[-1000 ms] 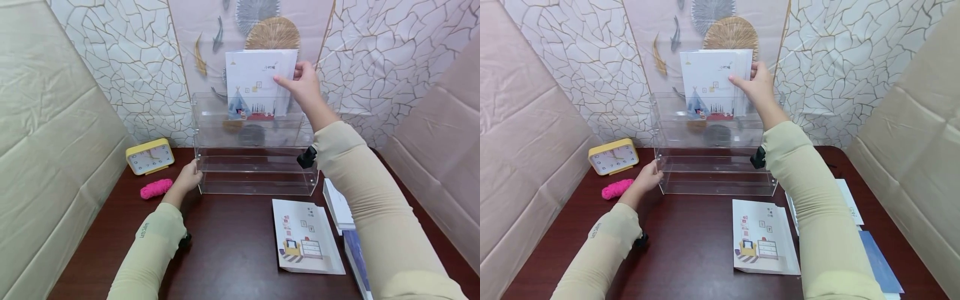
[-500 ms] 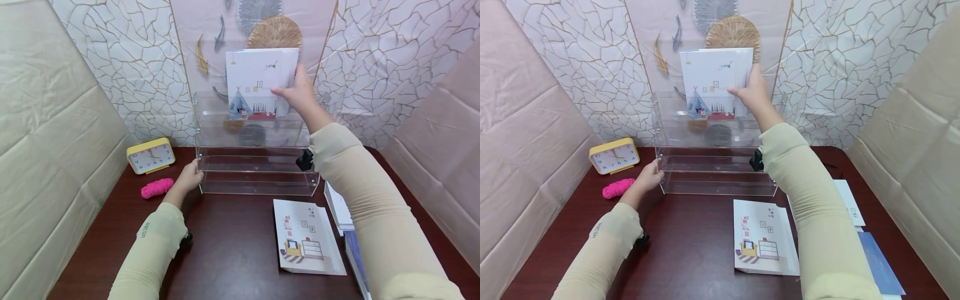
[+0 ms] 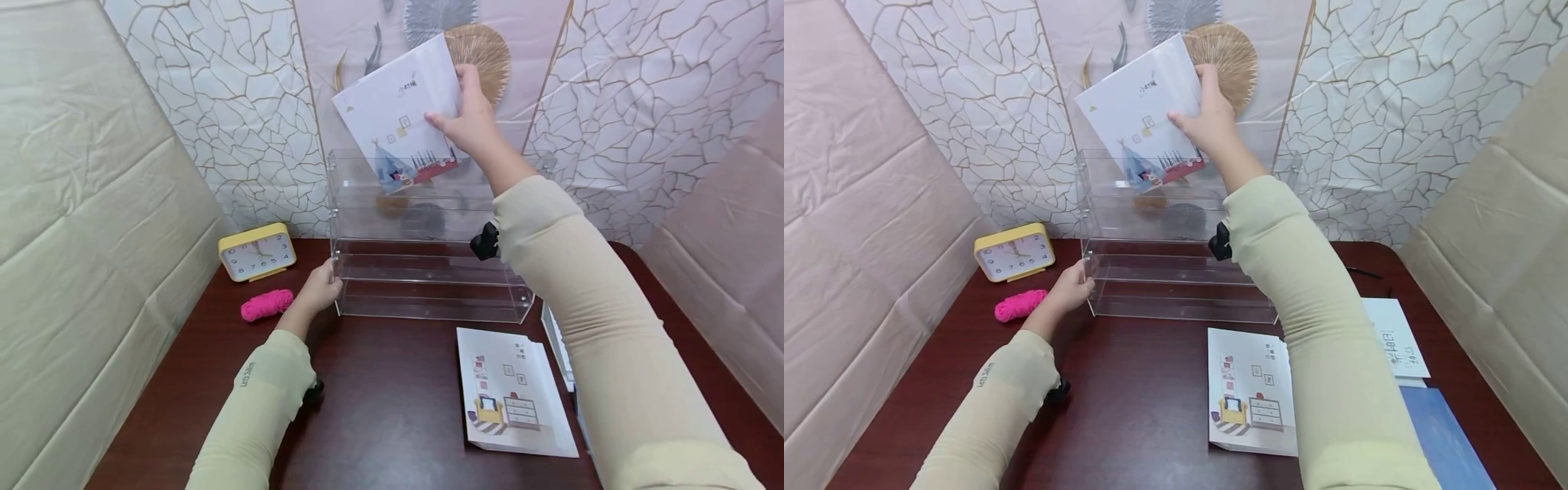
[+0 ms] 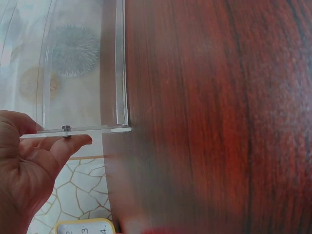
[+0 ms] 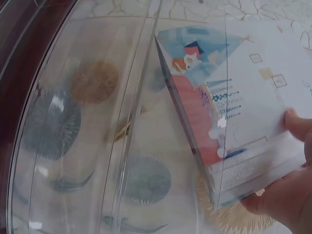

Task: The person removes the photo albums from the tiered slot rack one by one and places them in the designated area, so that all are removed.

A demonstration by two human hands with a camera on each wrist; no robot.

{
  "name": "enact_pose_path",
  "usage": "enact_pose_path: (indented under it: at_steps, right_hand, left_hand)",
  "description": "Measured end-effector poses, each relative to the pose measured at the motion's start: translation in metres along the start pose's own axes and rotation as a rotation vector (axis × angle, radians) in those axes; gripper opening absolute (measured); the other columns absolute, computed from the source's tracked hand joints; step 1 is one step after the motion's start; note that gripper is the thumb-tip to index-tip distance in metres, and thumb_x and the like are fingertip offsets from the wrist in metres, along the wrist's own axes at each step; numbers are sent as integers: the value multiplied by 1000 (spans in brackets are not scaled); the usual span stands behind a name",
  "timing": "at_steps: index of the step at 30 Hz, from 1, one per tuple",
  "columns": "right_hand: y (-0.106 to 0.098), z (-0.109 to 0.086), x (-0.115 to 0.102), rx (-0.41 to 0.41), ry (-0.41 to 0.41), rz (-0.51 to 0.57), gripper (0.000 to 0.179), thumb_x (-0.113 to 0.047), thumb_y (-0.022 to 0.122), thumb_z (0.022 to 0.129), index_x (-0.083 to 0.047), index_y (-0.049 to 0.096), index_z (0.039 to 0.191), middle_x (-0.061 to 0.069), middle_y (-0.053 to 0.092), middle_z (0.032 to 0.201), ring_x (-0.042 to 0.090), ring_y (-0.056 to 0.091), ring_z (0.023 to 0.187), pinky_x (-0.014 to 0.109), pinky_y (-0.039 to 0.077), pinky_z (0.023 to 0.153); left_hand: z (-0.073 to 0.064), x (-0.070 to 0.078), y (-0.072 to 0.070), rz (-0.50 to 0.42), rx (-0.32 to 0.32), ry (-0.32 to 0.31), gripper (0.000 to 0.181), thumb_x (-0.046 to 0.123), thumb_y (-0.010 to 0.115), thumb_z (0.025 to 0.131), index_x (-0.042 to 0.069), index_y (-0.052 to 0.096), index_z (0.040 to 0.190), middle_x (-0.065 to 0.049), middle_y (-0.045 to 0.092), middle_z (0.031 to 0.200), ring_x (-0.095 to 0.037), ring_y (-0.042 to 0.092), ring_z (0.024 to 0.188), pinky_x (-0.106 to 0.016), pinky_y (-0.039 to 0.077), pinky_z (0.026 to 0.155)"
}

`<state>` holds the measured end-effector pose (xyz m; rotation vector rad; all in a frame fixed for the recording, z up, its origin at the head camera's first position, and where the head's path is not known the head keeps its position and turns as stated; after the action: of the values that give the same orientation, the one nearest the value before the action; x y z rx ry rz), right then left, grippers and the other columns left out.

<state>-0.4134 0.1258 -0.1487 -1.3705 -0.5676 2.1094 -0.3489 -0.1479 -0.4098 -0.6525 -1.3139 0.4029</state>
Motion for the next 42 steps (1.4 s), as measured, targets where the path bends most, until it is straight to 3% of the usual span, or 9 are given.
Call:
enact_pose_path:
  at_steps: [5,12,18,24,28,30,36,39,42]
  right_hand:
    - [-6,-2,2,-15,65,-14,65,-26,73,81,-5,37,131,9,49,125,19,48,108,28,39,91]
    - [-11,-5,5,53,48,19,58,-20,74,81,-2,40,125,8,51,118,17,48,104,25,39,88]
    - [-27,-2,-1,111,41,138,47,-15,74,80,-9,40,113,2,49,112,17,48,107,23,38,91]
    - [-47,-5,-4,114,61,238,48,-15,71,83,-14,39,118,3,49,124,19,47,116,27,37,97]
    - [-59,-10,-7,149,20,293,44,-11,71,82,-15,42,113,2,52,122,18,49,115,28,39,96]
    - [-65,-15,-10,175,-20,365,41,-7,72,80,-14,43,108,2,54,117,18,51,112,28,41,94]
    - [-81,-42,-25,242,-120,805,48,12,69,75,-8,45,110,7,55,115,20,52,109,24,43,89]
    - [-81,-68,-28,216,-162,948,54,16,63,77,-8,43,122,10,53,122,24,51,113,29,43,91]
    - [-72,-99,-23,159,-186,1012,57,15,58,81,-9,39,129,13,51,128,29,50,116,36,46,90]
  left_hand:
    - [2,2,2,0,-13,-26,43,1,47,90,-5,39,133,-22,60,105,-28,52,91,-41,45,83]
    - [0,2,5,-13,-38,-56,45,1,46,91,-4,37,135,-21,59,109,-28,52,93,-40,45,83]
    - [-1,2,2,18,-7,-31,39,1,48,90,-5,42,128,-20,60,99,-28,53,88,-40,45,81]
    - [-4,5,1,18,0,-7,37,0,47,89,-6,44,125,-21,60,99,-29,52,88,-41,45,81]
    - [-4,2,-1,16,4,-13,38,1,47,89,-6,43,126,-21,60,100,-29,53,88,-41,45,81]
    - [-4,1,-2,15,7,-16,38,1,47,89,-6,43,127,-21,60,102,-29,53,89,-41,45,82]
    - [-1,1,-6,14,21,11,39,0,47,89,-7,42,127,-23,59,104,-31,53,90,-43,45,83]
    - [0,1,-5,5,9,3,40,1,46,90,-7,41,129,-23,59,104,-31,52,90,-43,45,83]
    - [0,-1,-2,7,-14,-10,43,1,46,90,-6,39,132,-22,59,106,-30,52,91,-41,45,82]
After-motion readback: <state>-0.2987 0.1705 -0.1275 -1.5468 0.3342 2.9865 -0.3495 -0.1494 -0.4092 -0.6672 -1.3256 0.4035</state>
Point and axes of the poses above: each hand's wrist, its own z-axis towards the middle knuckle, its own y-axis out of the palm, x = y × z, the point moved 3 cm from there along z, towards the middle knuckle
